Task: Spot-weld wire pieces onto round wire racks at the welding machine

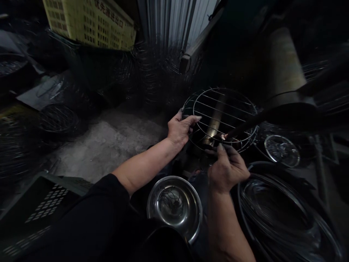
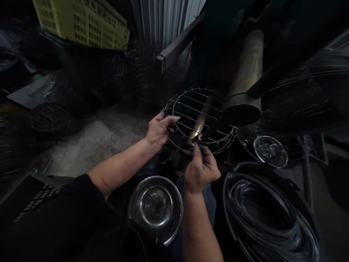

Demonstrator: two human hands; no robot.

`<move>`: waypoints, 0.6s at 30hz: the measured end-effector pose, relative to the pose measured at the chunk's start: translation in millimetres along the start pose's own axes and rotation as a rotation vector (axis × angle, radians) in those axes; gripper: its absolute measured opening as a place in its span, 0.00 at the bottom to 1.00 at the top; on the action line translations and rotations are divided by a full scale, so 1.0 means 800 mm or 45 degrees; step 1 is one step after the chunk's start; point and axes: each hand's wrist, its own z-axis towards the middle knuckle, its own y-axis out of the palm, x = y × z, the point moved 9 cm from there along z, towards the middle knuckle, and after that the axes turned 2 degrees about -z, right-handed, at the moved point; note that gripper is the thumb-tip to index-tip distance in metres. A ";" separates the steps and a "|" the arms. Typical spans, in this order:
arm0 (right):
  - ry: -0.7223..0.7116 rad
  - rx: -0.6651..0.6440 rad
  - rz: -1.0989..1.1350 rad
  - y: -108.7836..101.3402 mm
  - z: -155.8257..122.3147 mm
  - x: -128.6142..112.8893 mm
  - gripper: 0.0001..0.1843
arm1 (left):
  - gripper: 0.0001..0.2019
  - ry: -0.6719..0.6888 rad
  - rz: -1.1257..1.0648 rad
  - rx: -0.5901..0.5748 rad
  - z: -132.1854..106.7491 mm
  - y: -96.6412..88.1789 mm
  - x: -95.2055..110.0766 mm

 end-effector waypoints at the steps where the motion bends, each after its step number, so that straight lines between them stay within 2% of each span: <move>1: -0.005 0.003 0.007 0.001 0.001 0.000 0.07 | 0.15 0.002 0.007 0.007 0.001 0.000 0.000; 7: -0.029 -0.012 -0.003 0.000 0.001 -0.005 0.07 | 0.15 -0.042 -0.021 0.021 -0.002 0.000 -0.001; 14: -0.162 0.003 -0.144 -0.003 0.001 -0.011 0.07 | 0.17 -0.016 -0.052 -0.014 -0.008 0.002 0.001; 18: -0.135 -0.031 -0.169 -0.002 0.001 -0.004 0.08 | 0.16 -0.002 -0.040 -0.015 -0.007 0.002 0.002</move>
